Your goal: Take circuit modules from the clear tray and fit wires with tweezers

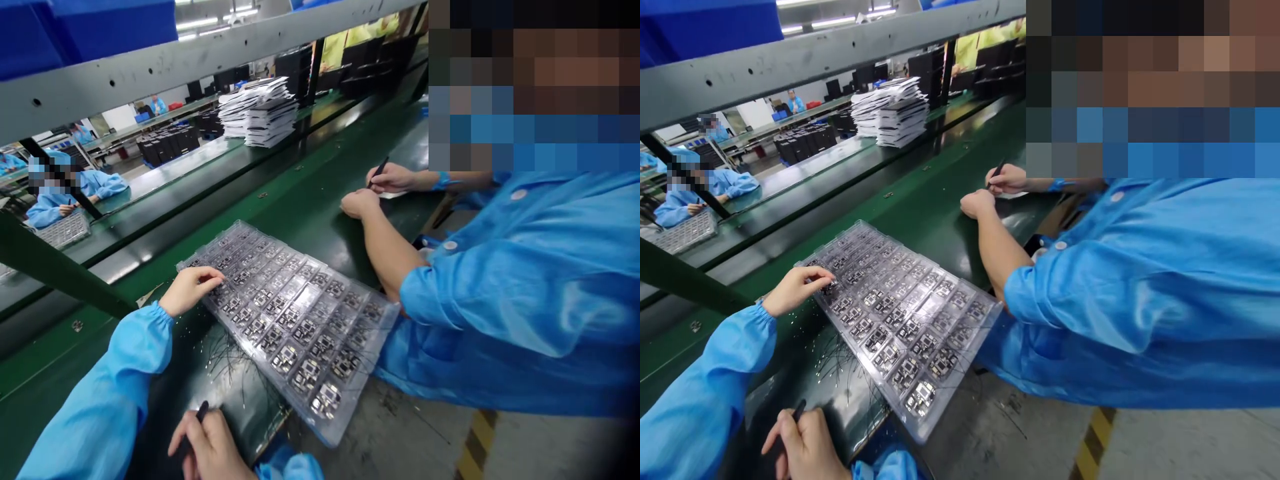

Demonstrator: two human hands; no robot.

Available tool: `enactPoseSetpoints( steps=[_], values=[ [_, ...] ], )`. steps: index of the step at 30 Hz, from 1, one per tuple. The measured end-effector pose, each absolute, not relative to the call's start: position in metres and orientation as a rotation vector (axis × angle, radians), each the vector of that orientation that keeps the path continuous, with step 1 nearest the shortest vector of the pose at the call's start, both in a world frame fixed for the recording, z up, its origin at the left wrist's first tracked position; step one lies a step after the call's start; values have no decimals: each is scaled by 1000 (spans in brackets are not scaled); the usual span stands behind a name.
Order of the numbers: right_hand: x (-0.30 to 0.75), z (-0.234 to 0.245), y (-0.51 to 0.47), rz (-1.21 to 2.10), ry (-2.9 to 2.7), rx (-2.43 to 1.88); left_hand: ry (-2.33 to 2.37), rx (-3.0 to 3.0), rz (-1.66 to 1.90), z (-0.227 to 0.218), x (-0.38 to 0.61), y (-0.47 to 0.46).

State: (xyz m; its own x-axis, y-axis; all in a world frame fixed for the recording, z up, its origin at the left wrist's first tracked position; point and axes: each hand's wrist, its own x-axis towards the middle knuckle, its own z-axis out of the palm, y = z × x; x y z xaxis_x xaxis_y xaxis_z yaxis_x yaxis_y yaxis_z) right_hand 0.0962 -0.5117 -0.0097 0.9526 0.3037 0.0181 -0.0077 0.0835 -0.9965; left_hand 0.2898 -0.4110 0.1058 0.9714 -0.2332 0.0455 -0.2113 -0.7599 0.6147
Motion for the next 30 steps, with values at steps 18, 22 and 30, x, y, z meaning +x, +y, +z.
enactPoseSetpoints(
  steps=[18,22,30],
  values=[
    [110,-1,-529,780,-325,-1126,-533,2946,-174,95,283,-423],
    [111,0,-530,759,-365,-1121,-611,3057,-144,94,277,-427],
    [110,3,-530,676,-381,-1136,-644,3105,-117,99,275,-432]
  ],
)
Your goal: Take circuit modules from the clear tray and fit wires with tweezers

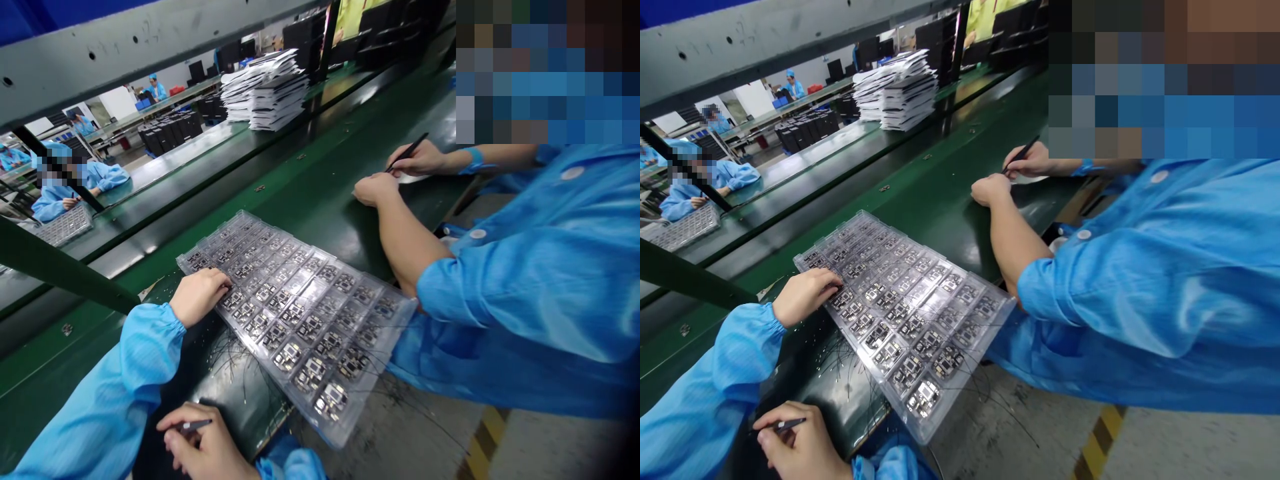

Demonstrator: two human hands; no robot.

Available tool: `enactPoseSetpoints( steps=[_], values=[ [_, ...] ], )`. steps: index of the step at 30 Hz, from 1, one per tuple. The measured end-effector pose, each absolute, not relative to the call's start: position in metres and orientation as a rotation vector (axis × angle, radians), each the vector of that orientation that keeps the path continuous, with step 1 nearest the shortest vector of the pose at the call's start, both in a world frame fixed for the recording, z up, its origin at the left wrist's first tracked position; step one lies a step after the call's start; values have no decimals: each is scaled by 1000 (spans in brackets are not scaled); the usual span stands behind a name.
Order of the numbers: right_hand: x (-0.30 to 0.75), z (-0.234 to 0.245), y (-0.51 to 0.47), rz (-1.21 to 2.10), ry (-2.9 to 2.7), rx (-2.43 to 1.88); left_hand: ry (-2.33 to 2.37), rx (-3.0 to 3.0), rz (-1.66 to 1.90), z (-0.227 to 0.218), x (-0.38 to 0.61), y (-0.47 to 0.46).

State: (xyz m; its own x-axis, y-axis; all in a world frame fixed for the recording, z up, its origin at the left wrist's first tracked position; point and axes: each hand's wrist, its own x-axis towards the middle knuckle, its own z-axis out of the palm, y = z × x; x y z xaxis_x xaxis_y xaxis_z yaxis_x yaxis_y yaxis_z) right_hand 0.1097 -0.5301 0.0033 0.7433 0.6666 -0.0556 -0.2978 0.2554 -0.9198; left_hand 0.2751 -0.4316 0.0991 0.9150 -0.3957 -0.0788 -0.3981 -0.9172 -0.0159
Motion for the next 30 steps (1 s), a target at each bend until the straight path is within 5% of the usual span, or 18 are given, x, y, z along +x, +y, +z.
enactPoseSetpoints(
  steps=[9,19,30],
  values=[
    [114,9,-536,694,-409,-1152,719,-3056,-52,95,268,-438],
    [84,-31,-491,366,8,-1311,882,-2911,352,105,260,-466],
    [89,-44,-512,438,-126,-1350,814,-2959,541,106,270,-485]
  ],
)
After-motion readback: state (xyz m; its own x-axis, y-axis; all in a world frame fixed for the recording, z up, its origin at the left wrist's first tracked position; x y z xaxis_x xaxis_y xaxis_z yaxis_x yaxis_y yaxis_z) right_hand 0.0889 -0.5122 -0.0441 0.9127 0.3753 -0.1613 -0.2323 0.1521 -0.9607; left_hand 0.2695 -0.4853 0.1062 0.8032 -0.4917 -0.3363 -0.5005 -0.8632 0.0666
